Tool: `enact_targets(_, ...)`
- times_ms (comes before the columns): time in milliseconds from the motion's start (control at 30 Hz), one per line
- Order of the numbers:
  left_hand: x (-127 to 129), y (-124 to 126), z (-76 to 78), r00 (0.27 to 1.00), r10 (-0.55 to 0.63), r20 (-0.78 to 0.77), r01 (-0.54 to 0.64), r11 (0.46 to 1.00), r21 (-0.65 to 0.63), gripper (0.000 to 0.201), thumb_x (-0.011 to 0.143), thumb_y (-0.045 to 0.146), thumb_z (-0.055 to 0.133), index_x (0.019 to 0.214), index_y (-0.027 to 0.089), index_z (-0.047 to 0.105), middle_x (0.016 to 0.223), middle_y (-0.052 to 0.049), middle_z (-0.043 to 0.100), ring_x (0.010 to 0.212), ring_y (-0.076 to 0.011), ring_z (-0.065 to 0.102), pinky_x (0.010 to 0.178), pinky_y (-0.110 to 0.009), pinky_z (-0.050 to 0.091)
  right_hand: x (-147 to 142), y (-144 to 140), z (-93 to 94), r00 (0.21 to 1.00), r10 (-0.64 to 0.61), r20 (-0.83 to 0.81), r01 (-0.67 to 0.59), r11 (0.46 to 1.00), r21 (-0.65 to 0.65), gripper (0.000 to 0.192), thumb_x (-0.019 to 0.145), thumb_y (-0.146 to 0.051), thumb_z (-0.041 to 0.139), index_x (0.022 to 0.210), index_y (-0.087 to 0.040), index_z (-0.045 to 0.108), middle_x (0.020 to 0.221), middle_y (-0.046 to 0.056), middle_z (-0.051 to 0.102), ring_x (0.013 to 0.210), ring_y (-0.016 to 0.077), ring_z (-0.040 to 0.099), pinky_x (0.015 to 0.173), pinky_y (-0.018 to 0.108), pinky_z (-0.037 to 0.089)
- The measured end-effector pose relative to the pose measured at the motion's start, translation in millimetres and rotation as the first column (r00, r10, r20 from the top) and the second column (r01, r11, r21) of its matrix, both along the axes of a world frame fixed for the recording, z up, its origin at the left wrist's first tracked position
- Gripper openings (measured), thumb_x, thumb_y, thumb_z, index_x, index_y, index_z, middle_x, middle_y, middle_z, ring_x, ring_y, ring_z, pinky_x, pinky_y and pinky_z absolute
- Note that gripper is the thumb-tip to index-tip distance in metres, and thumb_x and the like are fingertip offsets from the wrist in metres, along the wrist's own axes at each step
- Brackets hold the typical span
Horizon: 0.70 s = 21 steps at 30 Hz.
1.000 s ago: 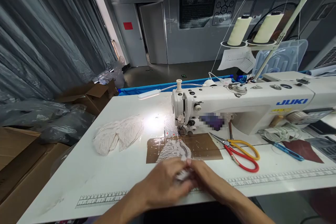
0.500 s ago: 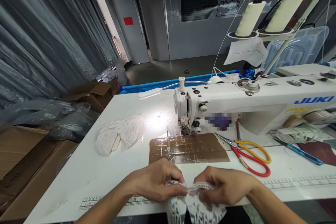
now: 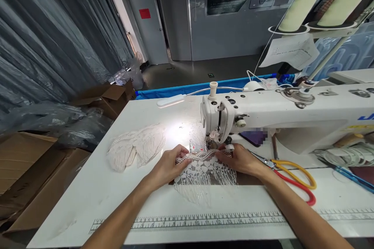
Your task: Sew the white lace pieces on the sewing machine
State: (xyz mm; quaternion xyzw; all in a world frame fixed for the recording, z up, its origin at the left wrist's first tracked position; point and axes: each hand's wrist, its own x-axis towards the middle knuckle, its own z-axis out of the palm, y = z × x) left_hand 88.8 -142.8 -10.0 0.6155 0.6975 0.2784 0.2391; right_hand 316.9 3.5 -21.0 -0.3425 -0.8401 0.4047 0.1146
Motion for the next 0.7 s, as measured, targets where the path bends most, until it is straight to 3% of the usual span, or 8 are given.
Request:
enact_targets(167,0.6,-0.1,-12.3,0.947,0.117,-0.298,-0.031,0.960,0.279,0.030,0.095,0.043,0.048,0.109,0.017,0.056,0.086,-0.003,0.065,0.056,-0.0111,0.055,0.046,-0.021,0.041,-2.5,-4.0,-8.5,0.993,-0.118,0.011,0.117,0.991,0.069,0.031,0.082,-0.044,0.052,0.085,-0.017,0.067,0.062,0.003,0.059,0.053,0.0139,0.043,0.053,0.027,0.030)
enact_targets(233,-0.1,1.5,-15.0,0.897,0.149,-0.417,0.028,0.921,0.389,0.026,0.095,0.037,0.049,0.107,0.016,0.059,0.092,-0.007,0.065,0.067,-0.0149,0.061,0.048,-0.022,0.044,-2.4,-2.4,-11.5,0.992,-0.128,0.003,0.128,0.990,0.064,0.027,0.080,-0.040,0.053,0.086,-0.018,0.067,0.063,0.002,0.059,0.052,0.0134,0.043,0.052,0.026,0.030)
enact_targets(300,0.5,2.6,-16.4,0.871,0.104,-0.480,0.142,0.883,0.448,0.021,0.095,0.030,0.051,0.105,0.015,0.062,0.099,-0.010,0.066,0.079,-0.0180,0.064,0.056,-0.026,0.051,-1.7,-0.8,-13.9,0.991,-0.134,-0.003,0.134,0.990,0.055,0.025,0.078,-0.037,0.053,0.086,-0.017,0.067,0.063,0.002,0.059,0.052,0.0135,0.043,0.052,0.026,0.030)
enact_targets(400,5.2,2.5,-16.9,0.863,-0.109,-0.493,0.353,0.829,0.434,0.023,0.094,0.027,0.054,0.111,0.015,0.062,0.111,-0.011,0.067,0.094,-0.0209,0.065,0.076,-0.036,0.056,-0.9,0.1,-15.8,0.989,-0.146,-0.012,0.146,0.988,0.041,0.025,0.077,-0.036,0.053,0.085,-0.016,0.066,0.062,0.001,0.058,0.051,0.0128,0.042,0.050,0.025,0.029)
enact_targets(500,11.6,1.5,-16.5,0.829,-0.271,-0.488,0.470,0.812,0.347,0.033,0.093,0.033,0.056,0.120,0.016,0.060,0.123,-0.013,0.063,0.112,-0.0257,0.061,0.090,-0.045,0.053,-1.4,-0.7,-15.3,0.987,-0.155,-0.030,0.156,0.987,0.037,0.023,0.078,-0.036,0.052,0.080,-0.015,0.063,0.062,0.001,0.058,0.051,0.0120,0.041,0.051,0.025,0.030)
enact_targets(700,16.4,0.0,-16.2,0.808,-0.315,-0.499,0.484,0.837,0.255,0.037,0.092,0.038,0.057,0.123,0.017,0.059,0.131,-0.013,0.059,0.121,-0.0288,0.055,0.096,-0.053,0.048,1.1,1.5,-11.2,0.993,-0.082,-0.079,0.081,0.997,-0.011,0.032,0.082,-0.043,0.053,0.085,-0.014,0.065,0.074,0.004,0.065,0.065,0.0166,0.053,0.060,0.027,0.040)
